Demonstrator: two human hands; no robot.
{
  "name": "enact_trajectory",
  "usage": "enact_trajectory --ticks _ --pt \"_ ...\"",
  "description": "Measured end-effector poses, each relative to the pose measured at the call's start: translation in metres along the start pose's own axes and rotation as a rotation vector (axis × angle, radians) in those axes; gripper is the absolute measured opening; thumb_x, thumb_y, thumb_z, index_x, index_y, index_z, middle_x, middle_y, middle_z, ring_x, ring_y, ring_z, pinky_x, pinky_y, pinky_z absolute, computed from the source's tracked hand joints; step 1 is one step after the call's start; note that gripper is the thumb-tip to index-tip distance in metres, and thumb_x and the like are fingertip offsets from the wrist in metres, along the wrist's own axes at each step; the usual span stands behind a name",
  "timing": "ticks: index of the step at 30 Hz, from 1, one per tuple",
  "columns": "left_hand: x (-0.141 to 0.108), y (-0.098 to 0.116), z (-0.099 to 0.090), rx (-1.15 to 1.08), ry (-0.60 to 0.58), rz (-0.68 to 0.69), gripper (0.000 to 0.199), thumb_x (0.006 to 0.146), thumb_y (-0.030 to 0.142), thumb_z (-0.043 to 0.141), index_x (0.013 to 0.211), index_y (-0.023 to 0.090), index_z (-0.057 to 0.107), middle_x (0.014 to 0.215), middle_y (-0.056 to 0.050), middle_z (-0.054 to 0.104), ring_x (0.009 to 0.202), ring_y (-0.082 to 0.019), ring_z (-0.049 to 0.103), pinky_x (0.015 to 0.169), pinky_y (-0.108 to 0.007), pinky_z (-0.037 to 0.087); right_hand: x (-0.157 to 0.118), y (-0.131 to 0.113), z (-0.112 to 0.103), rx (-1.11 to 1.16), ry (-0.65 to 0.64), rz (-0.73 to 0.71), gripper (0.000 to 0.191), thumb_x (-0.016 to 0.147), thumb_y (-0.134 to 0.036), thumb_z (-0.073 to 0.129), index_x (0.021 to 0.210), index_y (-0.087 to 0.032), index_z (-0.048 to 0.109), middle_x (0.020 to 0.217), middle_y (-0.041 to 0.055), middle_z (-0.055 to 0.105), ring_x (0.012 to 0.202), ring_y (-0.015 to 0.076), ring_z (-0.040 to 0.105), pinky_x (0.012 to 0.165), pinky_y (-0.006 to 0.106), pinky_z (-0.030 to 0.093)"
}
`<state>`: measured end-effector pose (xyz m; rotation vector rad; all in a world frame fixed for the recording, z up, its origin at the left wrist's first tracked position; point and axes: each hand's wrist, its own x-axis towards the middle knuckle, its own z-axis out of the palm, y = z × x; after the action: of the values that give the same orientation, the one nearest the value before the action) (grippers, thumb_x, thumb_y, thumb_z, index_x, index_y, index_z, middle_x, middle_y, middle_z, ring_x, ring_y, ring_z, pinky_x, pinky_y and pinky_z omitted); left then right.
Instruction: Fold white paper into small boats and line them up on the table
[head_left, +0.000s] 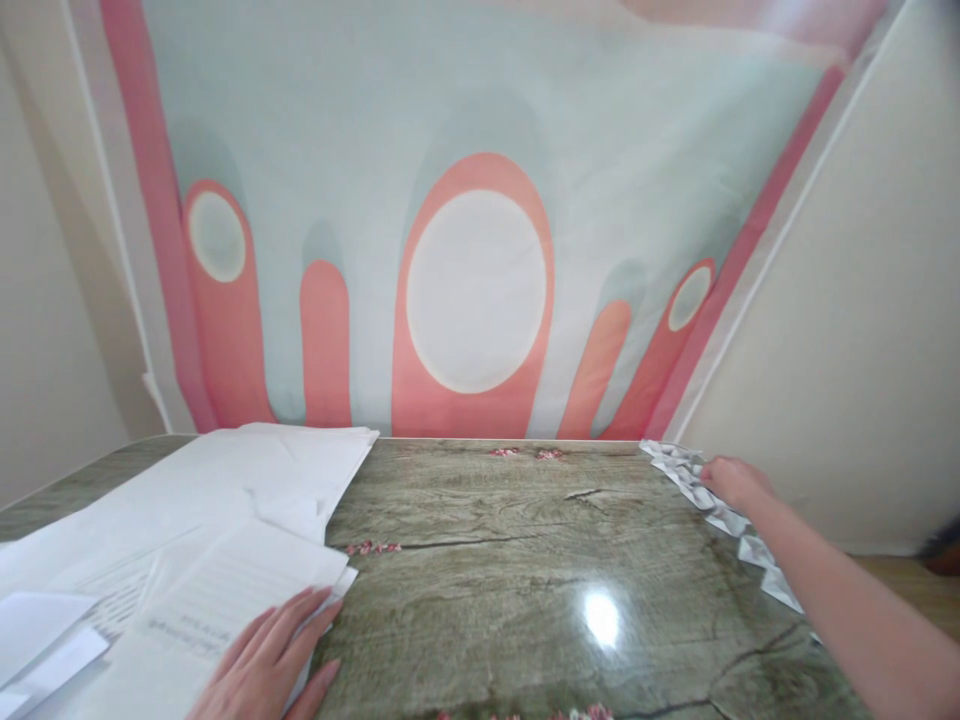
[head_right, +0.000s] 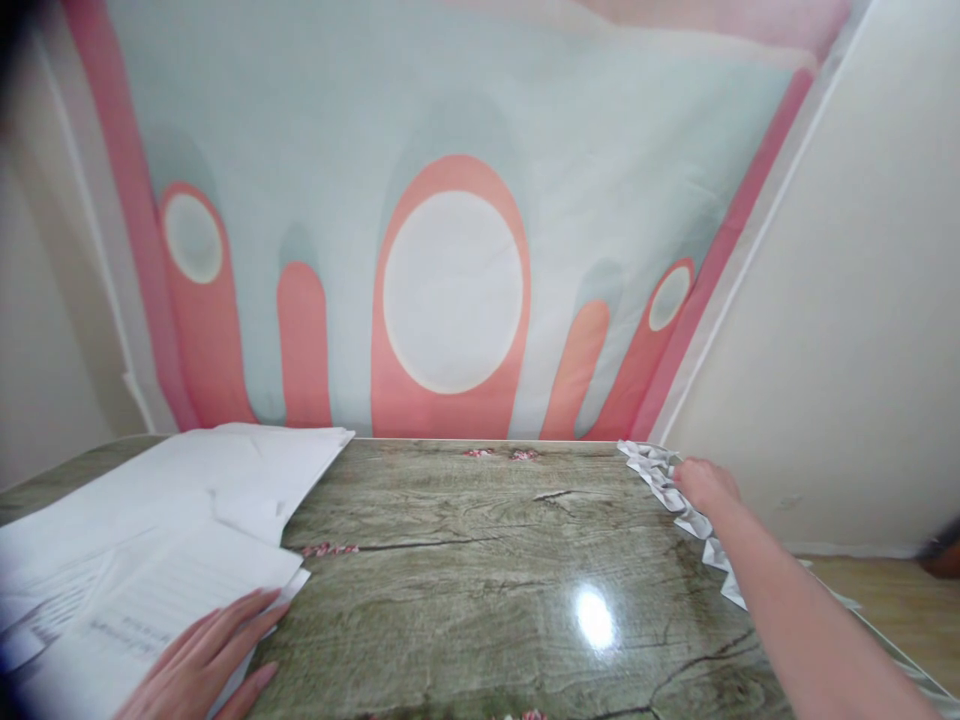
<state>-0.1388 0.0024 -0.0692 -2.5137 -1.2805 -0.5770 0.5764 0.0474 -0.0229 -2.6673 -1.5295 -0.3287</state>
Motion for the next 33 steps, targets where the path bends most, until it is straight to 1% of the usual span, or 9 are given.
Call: enact_trajectory --ticks 5,7,9,13,16,19,21,26,33 --pt "0.002 0.000 -0.005 0.010 0.025 0.024 0.053 0.080 0.045 0.055 0.129 0.032 0.044 0.133 -0.001 0.049 0.117 -0.026 0.050 0.096 -0.038 0.044 -0.011 -0.019 -0.032 -0.076 0.007 -0.149 0.026 0.090 -0.031 0.052 0.110 -0.016 0.055 0.111 0.0068 0.057 0.094 0.0188 0.058 0.080 0.039 0.049" --pt "0.008 0.006 -0.015 -0.028 0.038 0.047 0.051 0.079 0.044 0.057 0.127 0.033 0.045 0.132 -0.001 0.049 0.117 -0.026 0.050 0.095 -0.039 0.045 -0.018 -0.036 -0.048 -0.075 0.069 -0.226 0.019 0.091 -0.025 0.047 0.092 -0.013 0.061 0.098 0.0094 0.060 0.093 0.0221 0.056 0.082 0.041 0.044" --pt "0.019 0.020 -0.033 -0.099 0.026 0.051 0.047 0.079 0.043 0.058 0.124 0.035 0.048 0.131 0.000 0.051 0.116 -0.026 0.050 0.094 -0.038 0.046 -0.033 -0.063 -0.063 -0.048 0.118 -0.333 0.025 0.092 -0.023 0.040 0.085 -0.014 0.062 0.094 0.0113 0.061 0.092 0.0245 0.056 0.081 0.041 0.041" --pt "0.050 0.067 -0.069 -0.370 -0.189 0.033 0.038 0.085 0.032 0.051 0.123 0.036 0.048 0.124 0.000 0.055 0.107 -0.020 0.057 0.091 -0.028 0.047 -0.099 -0.139 -0.076 0.070 0.107 -0.629 0.020 0.092 -0.030 0.040 0.088 -0.024 0.059 0.089 0.0029 0.063 0.082 0.0190 0.058 0.075 0.030 0.040" --pt "0.075 0.100 -0.079 -0.595 -0.350 0.041 0.039 0.085 0.022 0.051 0.123 0.034 0.048 0.123 0.000 0.054 0.106 -0.017 0.056 0.092 -0.026 0.045 -0.170 -0.196 -0.080 0.258 0.026 -0.883 0.016 0.090 -0.028 0.044 0.081 -0.024 0.058 0.079 0.0002 0.062 0.070 0.0175 0.057 0.067 0.029 0.039" --pt "0.092 0.119 -0.069 -0.690 -0.337 0.026 0.041 0.082 0.019 0.055 0.120 0.029 0.049 0.122 -0.002 0.053 0.108 -0.019 0.054 0.095 -0.030 0.042 -0.227 -0.232 -0.088 0.370 -0.027 -0.961 0.014 0.086 -0.016 0.047 0.079 -0.022 0.057 0.077 0.0001 0.061 0.071 0.0172 0.056 0.066 0.029 0.039" --pt "0.096 0.123 -0.058 -0.719 -0.326 0.031 0.037 0.079 0.016 0.058 0.114 0.026 0.052 0.118 -0.003 0.054 0.105 -0.019 0.053 0.092 -0.029 0.043 -0.247 -0.244 -0.093 0.406 -0.059 -0.957 0.016 0.085 -0.011 0.046 0.080 -0.021 0.057 0.078 0.0009 0.060 0.073 0.0175 0.056 0.067 0.029 0.039" --pt "0.095 0.119 -0.032 -0.766 -0.290 0.028 0.013 0.082 0.015 0.055 0.092 0.022 0.060 0.098 -0.002 0.059 0.090 -0.016 0.057 0.082 -0.025 0.045 -0.260 -0.251 -0.096 0.556 -0.177 -0.946 0.014 0.088 -0.013 0.044 0.084 -0.020 0.055 0.081 0.0010 0.057 0.075 0.0163 0.054 0.069 0.029 0.041" --pt "0.092 0.114 -0.022 -0.783 -0.262 0.067 0.012 0.084 0.016 0.054 0.093 0.020 0.060 0.092 -0.002 0.061 0.087 -0.016 0.057 0.079 -0.025 0.044 -0.270 -0.253 -0.089 0.727 -0.199 -0.969 0.017 0.087 -0.014 0.047 0.100 -0.022 0.053 0.097 0.0044 0.053 0.089 0.0182 0.053 0.078 0.032 0.044"
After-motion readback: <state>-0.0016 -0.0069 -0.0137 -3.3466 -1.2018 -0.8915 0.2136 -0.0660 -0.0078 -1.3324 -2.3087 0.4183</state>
